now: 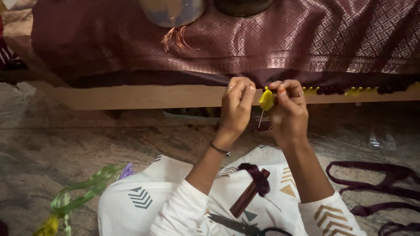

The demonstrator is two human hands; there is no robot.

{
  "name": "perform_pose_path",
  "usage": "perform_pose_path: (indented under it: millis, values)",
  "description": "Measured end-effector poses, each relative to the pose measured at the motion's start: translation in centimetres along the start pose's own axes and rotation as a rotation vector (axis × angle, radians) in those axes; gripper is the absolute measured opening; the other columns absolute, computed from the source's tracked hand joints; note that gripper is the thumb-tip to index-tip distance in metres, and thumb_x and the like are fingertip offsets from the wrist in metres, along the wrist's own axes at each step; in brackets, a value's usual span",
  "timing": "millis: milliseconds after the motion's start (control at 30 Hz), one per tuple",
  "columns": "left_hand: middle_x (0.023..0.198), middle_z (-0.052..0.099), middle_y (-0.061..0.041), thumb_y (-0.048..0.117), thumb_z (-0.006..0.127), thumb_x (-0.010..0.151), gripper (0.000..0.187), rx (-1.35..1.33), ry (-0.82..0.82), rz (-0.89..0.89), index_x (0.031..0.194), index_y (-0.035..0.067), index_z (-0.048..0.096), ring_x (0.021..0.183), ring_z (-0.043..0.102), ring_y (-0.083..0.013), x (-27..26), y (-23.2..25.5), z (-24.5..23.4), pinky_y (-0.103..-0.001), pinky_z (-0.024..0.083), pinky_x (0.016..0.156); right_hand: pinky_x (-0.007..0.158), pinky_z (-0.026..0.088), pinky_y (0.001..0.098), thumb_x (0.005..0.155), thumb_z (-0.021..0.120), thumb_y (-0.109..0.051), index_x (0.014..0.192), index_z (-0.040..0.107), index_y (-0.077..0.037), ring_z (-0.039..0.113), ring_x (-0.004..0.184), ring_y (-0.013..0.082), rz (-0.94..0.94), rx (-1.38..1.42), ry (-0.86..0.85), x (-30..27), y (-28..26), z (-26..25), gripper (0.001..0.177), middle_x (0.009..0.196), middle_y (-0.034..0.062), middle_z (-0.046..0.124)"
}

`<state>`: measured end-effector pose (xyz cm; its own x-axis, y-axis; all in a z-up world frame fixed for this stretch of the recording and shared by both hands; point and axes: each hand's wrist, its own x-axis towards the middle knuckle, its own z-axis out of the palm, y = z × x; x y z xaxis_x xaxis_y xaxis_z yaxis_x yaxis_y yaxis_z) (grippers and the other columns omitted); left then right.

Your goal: Attaching yellow tassels and ribbons to the edge of a brown patterned garment.

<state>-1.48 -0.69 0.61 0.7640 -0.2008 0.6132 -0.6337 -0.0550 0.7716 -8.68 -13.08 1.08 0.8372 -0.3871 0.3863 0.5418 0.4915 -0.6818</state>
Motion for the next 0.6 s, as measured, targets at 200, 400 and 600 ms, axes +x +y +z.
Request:
perform_pose_path:
  millis: [200,400,600]
  values:
    - [0.101,0.071,0.001,0.023,0.048,0.108,0.030,-0.726,-0.339,-0.244,0.113,0.002,0.068,0.055,0.051,-0.0025,1.5,2.3,-1.9,-0.019,0.044,0.051,0.098,0.052,0.0345,0.104,0.055,-0.007,0.111,0.056,-0.010,0.062,0.107,0.0189,0.166,0.179,0.021,0.9,-0.1,-0.4,0.008,0.111,0.0073,0.063]
    - [0.084,0.071,0.000,0.028,0.049,0.111,0.032,-0.724,-0.646,-0.253,0.112,0.003,0.070,0.060,0.062,-0.0049,2.9,1.5,-1.7,-0.023,0.052,0.055,0.072,0.050,0.0346,0.109,0.054,-0.003,0.112,0.058,-0.004,0.061,0.084,0.0203,0.210,0.360,-0.044,1.8,0.5,-0.6,0.005,0.104,0.0109,0.063]
    - [0.080,0.060,0.003,0.027,0.052,0.114,0.032,-0.426,-0.507,-0.092,0.099,0.002,0.066,0.077,0.054,-0.0029,3.3,0.6,-1.6,-0.022,0.048,0.069,0.084,0.052,0.0338,0.104,0.054,-0.003,0.104,0.056,-0.004,0.062,0.085,0.0214,0.196,0.232,0.026,2.2,0.7,0.1,0.003,0.100,0.0100,0.062]
